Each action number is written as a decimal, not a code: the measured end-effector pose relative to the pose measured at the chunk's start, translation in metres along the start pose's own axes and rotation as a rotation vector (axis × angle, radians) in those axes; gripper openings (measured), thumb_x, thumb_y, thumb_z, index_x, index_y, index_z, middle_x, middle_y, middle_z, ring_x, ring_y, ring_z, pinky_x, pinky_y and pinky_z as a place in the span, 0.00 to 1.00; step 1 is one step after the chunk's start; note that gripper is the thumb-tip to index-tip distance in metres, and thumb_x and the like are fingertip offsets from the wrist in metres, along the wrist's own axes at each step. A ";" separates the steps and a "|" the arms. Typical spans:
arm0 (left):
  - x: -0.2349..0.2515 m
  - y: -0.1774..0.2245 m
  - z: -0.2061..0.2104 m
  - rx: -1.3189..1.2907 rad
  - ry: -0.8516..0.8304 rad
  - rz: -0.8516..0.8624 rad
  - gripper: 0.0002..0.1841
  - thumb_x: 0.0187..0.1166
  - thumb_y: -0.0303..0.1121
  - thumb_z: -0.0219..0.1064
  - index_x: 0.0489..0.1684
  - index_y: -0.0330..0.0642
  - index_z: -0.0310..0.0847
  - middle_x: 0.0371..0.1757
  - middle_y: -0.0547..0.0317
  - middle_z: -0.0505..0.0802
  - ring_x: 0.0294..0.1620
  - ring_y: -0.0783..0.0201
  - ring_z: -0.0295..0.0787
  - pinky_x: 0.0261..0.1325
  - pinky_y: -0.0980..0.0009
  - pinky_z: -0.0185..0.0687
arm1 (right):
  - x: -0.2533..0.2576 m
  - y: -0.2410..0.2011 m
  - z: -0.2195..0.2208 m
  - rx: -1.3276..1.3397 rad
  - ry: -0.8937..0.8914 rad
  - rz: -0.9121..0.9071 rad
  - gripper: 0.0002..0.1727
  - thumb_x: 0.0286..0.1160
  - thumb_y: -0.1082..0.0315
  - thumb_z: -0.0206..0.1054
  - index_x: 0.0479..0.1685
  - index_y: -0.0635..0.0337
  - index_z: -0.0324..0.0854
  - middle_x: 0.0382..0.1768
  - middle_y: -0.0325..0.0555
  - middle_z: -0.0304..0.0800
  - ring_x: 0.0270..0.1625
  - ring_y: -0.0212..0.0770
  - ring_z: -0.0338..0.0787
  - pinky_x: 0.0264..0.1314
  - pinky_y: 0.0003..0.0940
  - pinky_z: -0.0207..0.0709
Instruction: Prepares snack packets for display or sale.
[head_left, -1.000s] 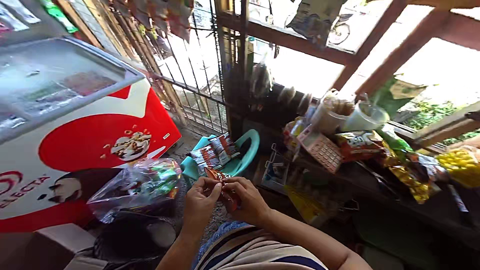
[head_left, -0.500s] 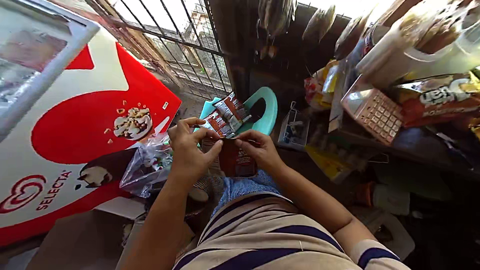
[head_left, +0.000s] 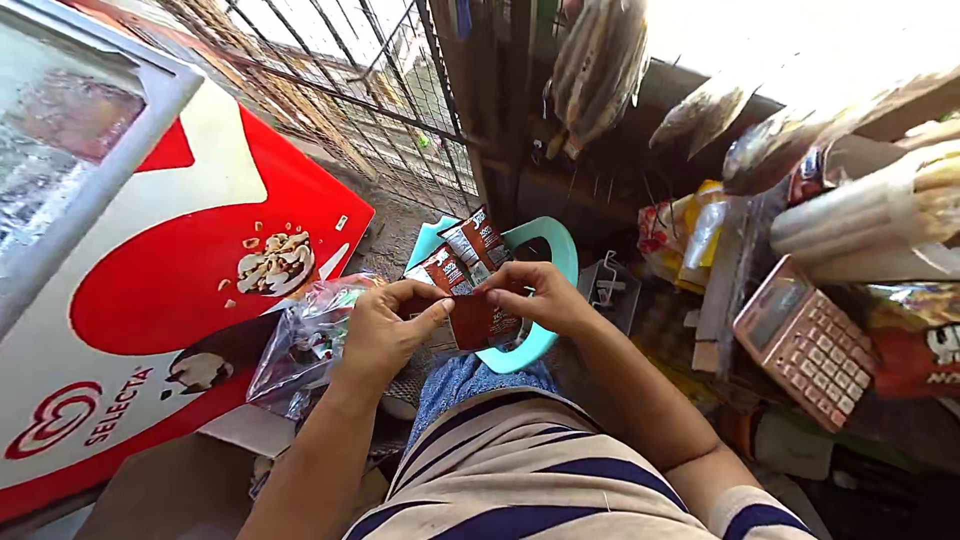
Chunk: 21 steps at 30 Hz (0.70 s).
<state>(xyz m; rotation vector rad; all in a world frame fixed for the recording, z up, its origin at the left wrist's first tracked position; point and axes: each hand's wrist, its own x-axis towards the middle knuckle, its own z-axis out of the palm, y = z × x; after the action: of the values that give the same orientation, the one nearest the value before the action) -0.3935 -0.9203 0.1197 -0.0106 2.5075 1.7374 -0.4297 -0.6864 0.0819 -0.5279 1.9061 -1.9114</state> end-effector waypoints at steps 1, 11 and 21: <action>0.004 0.000 -0.002 0.024 -0.001 0.024 0.05 0.64 0.28 0.77 0.35 0.43 0.90 0.38 0.69 0.94 0.41 0.78 0.91 0.45 0.78 0.89 | 0.006 -0.003 -0.006 -0.114 -0.035 -0.040 0.07 0.75 0.74 0.69 0.46 0.67 0.89 0.49 0.46 0.95 0.46 0.31 0.93 0.51 0.30 0.89; 0.075 0.011 -0.056 -0.012 -0.075 0.298 0.07 0.67 0.29 0.76 0.40 0.45 0.90 0.40 0.74 0.96 0.39 0.82 0.92 0.44 0.82 0.90 | 0.072 -0.046 0.029 -0.625 0.268 -0.373 0.07 0.77 0.66 0.71 0.44 0.56 0.93 0.41 0.40 0.95 0.43 0.37 0.92 0.51 0.44 0.84; 0.183 0.018 -0.118 -0.005 -0.225 0.730 0.08 0.74 0.29 0.74 0.45 0.35 0.89 0.46 0.62 0.93 0.44 0.79 0.91 0.48 0.83 0.88 | 0.151 -0.093 0.056 -0.922 0.664 -0.296 0.07 0.78 0.64 0.71 0.44 0.53 0.94 0.41 0.37 0.96 0.49 0.37 0.92 0.77 0.62 0.66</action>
<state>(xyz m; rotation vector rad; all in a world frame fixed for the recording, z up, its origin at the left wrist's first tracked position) -0.5855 -1.0157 0.1627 1.1568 2.4903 1.7985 -0.5299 -0.8125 0.1744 -0.4540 3.3191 -1.3252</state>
